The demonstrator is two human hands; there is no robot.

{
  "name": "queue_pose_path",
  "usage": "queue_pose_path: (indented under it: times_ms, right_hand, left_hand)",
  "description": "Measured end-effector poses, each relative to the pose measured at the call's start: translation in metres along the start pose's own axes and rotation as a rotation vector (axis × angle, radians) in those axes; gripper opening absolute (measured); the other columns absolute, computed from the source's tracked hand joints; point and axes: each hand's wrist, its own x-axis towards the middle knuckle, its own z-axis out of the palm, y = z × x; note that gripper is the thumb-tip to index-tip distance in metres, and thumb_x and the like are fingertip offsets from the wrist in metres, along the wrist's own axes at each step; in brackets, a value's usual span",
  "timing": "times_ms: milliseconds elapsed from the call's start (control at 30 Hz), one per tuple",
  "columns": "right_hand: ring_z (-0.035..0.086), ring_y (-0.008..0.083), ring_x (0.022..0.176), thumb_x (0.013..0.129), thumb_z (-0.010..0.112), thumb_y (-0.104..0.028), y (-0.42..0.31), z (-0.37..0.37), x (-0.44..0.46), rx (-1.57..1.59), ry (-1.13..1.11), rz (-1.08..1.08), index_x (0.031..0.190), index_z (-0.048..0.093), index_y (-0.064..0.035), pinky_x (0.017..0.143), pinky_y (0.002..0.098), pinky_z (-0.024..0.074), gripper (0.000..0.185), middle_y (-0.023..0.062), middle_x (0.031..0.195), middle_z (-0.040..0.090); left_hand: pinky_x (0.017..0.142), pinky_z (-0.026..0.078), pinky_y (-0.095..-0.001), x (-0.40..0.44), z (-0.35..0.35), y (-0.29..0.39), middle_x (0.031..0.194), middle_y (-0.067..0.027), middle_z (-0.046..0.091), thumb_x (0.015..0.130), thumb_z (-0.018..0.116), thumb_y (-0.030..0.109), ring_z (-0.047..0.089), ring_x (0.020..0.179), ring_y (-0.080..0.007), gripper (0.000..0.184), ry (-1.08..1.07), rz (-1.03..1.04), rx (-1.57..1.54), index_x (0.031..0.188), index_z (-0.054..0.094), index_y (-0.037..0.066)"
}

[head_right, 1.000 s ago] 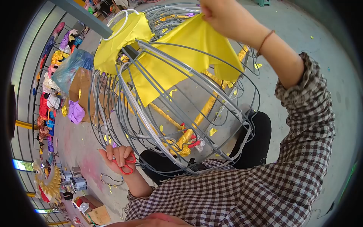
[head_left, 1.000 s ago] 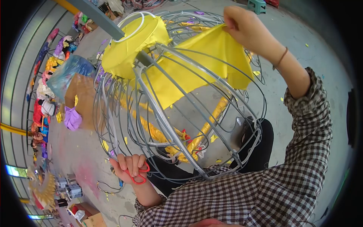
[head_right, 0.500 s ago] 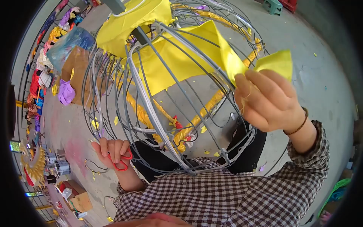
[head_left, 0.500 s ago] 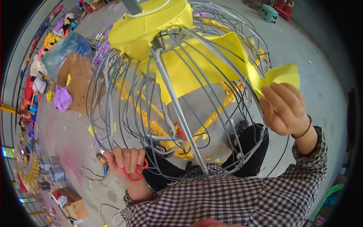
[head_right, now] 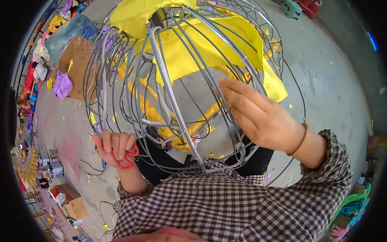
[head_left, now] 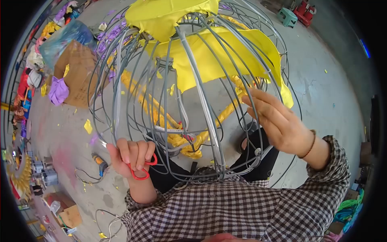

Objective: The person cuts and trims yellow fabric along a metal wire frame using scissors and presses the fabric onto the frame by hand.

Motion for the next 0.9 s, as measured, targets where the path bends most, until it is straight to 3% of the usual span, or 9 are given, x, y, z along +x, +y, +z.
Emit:
queue_pose_path:
  times_ms: [100,167,200,267,433,600,800,900]
  right_hand:
    - [0.061,0.0311,0.115,0.096,0.051,0.005,-0.009,0.029,-0.003,0.435,0.011,0.334,0.130,0.054,0.0063,0.099,0.0355,0.0495,0.034,0.0167,0.131,0.060]
    - [0.057,0.0349,0.122,0.095,0.051,0.005,-0.001,0.038,-0.005,0.709,-0.150,0.548,0.139,0.048,0.0041,0.103,0.0386,0.0458,0.044,0.0192,0.139,0.055]
    - [0.057,0.0349,0.122,0.095,0.051,0.005,0.006,0.048,-0.002,0.708,-0.158,0.549,0.139,0.048,0.0041,0.103,0.0386,0.0458,0.044,0.0192,0.139,0.055]
    - [0.047,0.0367,0.135,0.093,0.055,0.003,0.019,0.067,0.006,0.121,-0.095,0.077,0.145,0.041,0.0026,0.110,0.0424,0.0415,0.053,0.0202,0.152,0.041]
    - [0.034,0.0375,0.145,0.091,0.060,-0.001,0.019,0.079,0.016,-0.069,0.024,0.089,0.147,0.037,0.0012,0.116,0.0444,0.0358,0.060,0.0193,0.160,0.026]
    - [0.027,0.0387,0.148,0.087,0.064,-0.004,0.024,0.092,0.014,-0.276,0.023,0.091,0.147,0.035,0.0011,0.119,0.0448,0.0317,0.067,0.0208,0.161,0.022]
    - [0.024,0.0379,0.150,0.086,0.063,-0.005,0.027,0.102,0.036,-0.500,-0.016,0.076,0.143,0.041,0.0033,0.118,0.0427,0.0332,0.062,0.0248,0.157,0.027]
    - [0.031,0.0371,0.146,0.088,0.060,-0.006,0.032,0.102,0.053,-0.682,0.112,-0.021,0.142,0.044,0.0027,0.115,0.0411,0.0371,0.056,0.0242,0.153,0.035]
  left_hand:
    - [0.069,0.040,-0.0327,0.000,0.002,0.001,0.052,0.0017,0.049,0.110,0.027,0.045,0.049,0.052,-0.0129,0.052,0.011,0.001,-0.038,0.081,0.056,0.013]
    - [0.070,0.040,-0.0327,0.001,0.001,0.002,0.051,0.0017,0.049,0.110,0.026,0.045,0.049,0.052,-0.0130,0.052,0.009,-0.005,-0.045,0.081,0.056,0.013]
    - [0.070,0.040,-0.0327,0.001,0.001,0.002,0.051,0.0017,0.048,0.110,0.026,0.045,0.049,0.052,-0.0131,0.052,0.005,-0.010,-0.048,0.081,0.056,0.013]
    - [0.071,0.040,-0.0327,-0.001,0.000,0.001,0.051,0.0018,0.047,0.110,0.026,0.045,0.049,0.053,-0.0133,0.052,-0.004,-0.027,-0.056,0.081,0.056,0.013]
    - [0.073,0.041,-0.0332,0.002,0.003,0.001,0.049,0.0019,0.045,0.110,0.027,0.044,0.048,0.054,-0.0135,0.051,-0.002,-0.030,-0.125,0.081,0.056,0.013]
    - [0.075,0.041,-0.0338,0.003,0.004,0.000,0.048,0.0018,0.043,0.110,0.027,0.042,0.047,0.055,-0.0138,0.050,-0.003,-0.044,-0.120,0.082,0.056,0.013]
    - [0.076,0.041,-0.0338,0.006,0.001,-0.001,0.047,0.0020,0.042,0.110,0.028,0.041,0.047,0.056,-0.0136,0.050,-0.008,-0.067,-0.131,0.082,0.057,0.012]
    - [0.076,0.041,-0.0335,0.009,0.001,-0.002,0.047,0.0022,0.042,0.110,0.028,0.041,0.048,0.057,-0.0135,0.050,-0.020,-0.079,-0.147,0.082,0.058,0.011]
